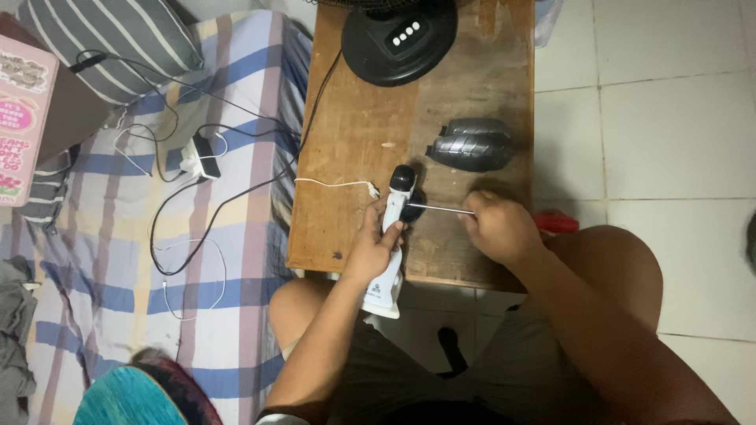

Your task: The person disassembles a white handheld fan using a red screwdriver, removes the black front cover, and then reassembles it by screwing the cover back on. The person handles the fan body, cover, and screwdriver throughout the process.

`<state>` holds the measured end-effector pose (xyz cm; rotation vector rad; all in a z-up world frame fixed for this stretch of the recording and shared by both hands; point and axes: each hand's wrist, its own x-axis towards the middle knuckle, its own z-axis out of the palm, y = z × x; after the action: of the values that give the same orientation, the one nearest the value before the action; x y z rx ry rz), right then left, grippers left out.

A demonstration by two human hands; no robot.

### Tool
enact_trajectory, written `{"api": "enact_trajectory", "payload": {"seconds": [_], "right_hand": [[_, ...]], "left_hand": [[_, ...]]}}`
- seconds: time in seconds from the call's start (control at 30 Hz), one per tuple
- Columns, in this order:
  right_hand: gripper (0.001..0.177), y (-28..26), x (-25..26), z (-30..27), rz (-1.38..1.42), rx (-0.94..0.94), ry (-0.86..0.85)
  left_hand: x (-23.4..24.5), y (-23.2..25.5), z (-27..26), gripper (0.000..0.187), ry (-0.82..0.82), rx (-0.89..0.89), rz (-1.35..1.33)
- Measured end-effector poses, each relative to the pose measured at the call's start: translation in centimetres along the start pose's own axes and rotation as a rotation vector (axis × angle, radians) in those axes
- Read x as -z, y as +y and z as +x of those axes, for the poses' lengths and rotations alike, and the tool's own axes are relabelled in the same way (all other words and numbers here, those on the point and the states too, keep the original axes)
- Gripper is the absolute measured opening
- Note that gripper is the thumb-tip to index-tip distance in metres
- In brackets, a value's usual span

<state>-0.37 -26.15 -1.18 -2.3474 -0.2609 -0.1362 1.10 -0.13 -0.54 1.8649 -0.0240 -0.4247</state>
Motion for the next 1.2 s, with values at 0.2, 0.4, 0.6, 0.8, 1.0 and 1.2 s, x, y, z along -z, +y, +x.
{"api": "enact_trajectory", "payload": {"seconds": [0.2,0.4,0.6,0.8,1.0,1.2], "right_hand": [[0.022,1.4,-2.2,0.0,0.023,0.025,-0.063],[0.014,-0.8,-0.5,0.5,0.054,0.019,0.122],[0.015,-0.5,-1.6,0.7,0.071,0.045,0.059],[0.011,-0.9,-1.9,0.5,0.054,0.096,0.194],[0.011,-0.5,-2.4,1.1,0.003,-0.140,-0.111],[0.023,-0.1,-2.1,2.5,0.087,-0.155,-0.130]], "left_hand": [[0.0,0.7,0.1,0.049,0.004,0.011,0.025],[0.1,0.8,0.3,0.048,-0.015,-0.006,0.023],[0.2,1.0,0.3,0.047,-0.025,0.062,-0.021],[0.0,1.2,0.4,0.045,-0.021,0.066,-0.012],[-0.2,1.4,0.5,0.042,-0.022,0.038,0.040],[-0.3,1.1,1.2,0.047,0.024,0.062,-0.008]]}}
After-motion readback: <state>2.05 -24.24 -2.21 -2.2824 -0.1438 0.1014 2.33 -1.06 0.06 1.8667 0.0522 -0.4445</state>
